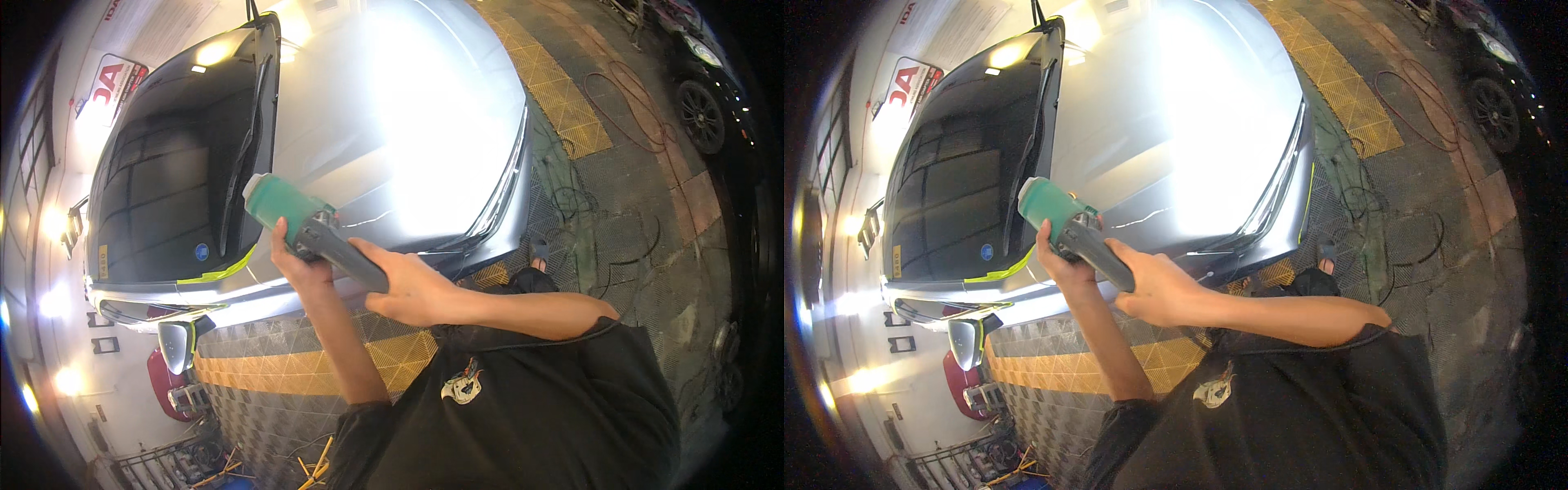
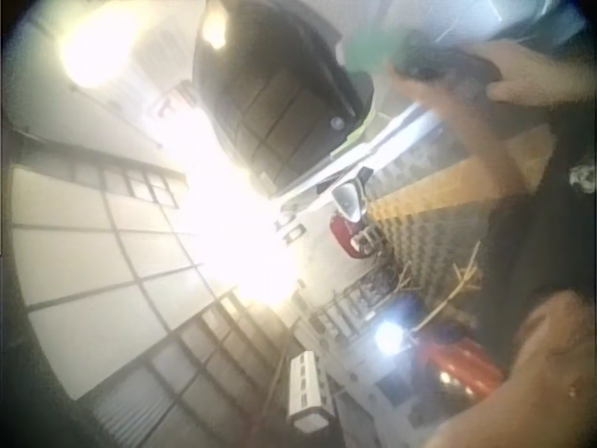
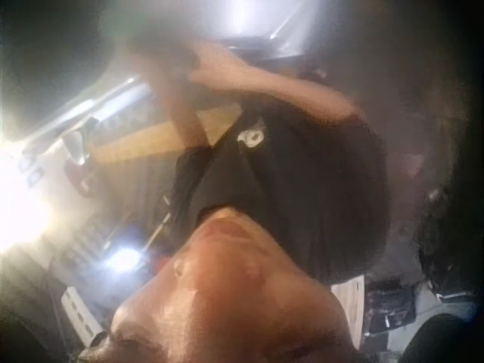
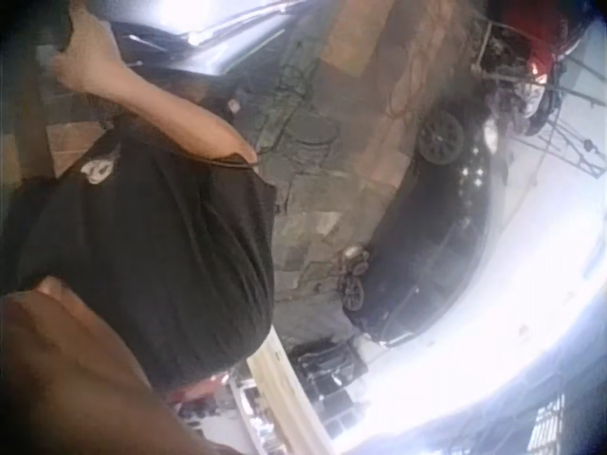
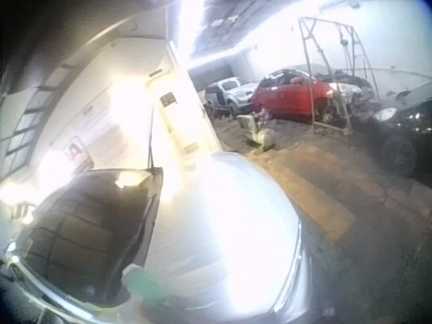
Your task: The person uses a green electric polishing machine to buff the hood of a silver car. They move the tool in circular and sweeping motions across the surface, covering the center and edges of the hood.
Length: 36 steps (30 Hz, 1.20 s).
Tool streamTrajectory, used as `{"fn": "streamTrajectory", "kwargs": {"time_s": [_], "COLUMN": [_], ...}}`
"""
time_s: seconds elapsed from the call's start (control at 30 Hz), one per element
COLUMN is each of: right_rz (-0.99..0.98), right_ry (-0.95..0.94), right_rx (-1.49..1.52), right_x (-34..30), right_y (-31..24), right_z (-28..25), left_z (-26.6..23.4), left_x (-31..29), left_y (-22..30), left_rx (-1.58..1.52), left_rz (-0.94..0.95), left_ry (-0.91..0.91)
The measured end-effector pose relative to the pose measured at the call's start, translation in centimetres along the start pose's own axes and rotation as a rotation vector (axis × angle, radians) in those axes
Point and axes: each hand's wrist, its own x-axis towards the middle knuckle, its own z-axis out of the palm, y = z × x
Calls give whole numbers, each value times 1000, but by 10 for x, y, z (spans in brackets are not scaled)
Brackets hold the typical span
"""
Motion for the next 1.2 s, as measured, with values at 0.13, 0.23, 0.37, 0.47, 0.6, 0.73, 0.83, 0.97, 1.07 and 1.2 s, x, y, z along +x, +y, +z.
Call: {"fn": "streamTrajectory", "kwargs": {"time_s": [0.13,0.23,0.37,0.47,0.6,0.73,0.83,0.97,1.07,1.2], "right_rz": [-18,-38,23,-157,62,366,492,444,424,459], "right_ry": [-19,21,-19,78,66,40,200,414,472,372], "right_rx": [43,8,53,-13,-91,-160,-45,175,206,194], "right_x": [19,22,10,-7,-67,-122,-158,-168,-162,-166], "right_y": [1,9,7,33,25,29,50,87,88,78], "right_z": [20,16,-17,-45,-102,-158,-190,-228,-236,-234], "left_z": [-25,-22,-1,29,79,117,166,221,232,216], "left_x": [17,21,12,2,-38,-76,-83,-68,-55,-65], "left_y": [16,12,-9,-42,-93,-162,-225,-296,-307,-295], "left_rx": [11,4,60,35,-28,-29,-72,34,57,98], "left_rz": [14,-3,-19,-51,-160,-266,-335,-405,-441,-391], "left_ry": [-23,-54,-16,-30,-25,-70,-208,-248,-279,-206]}}
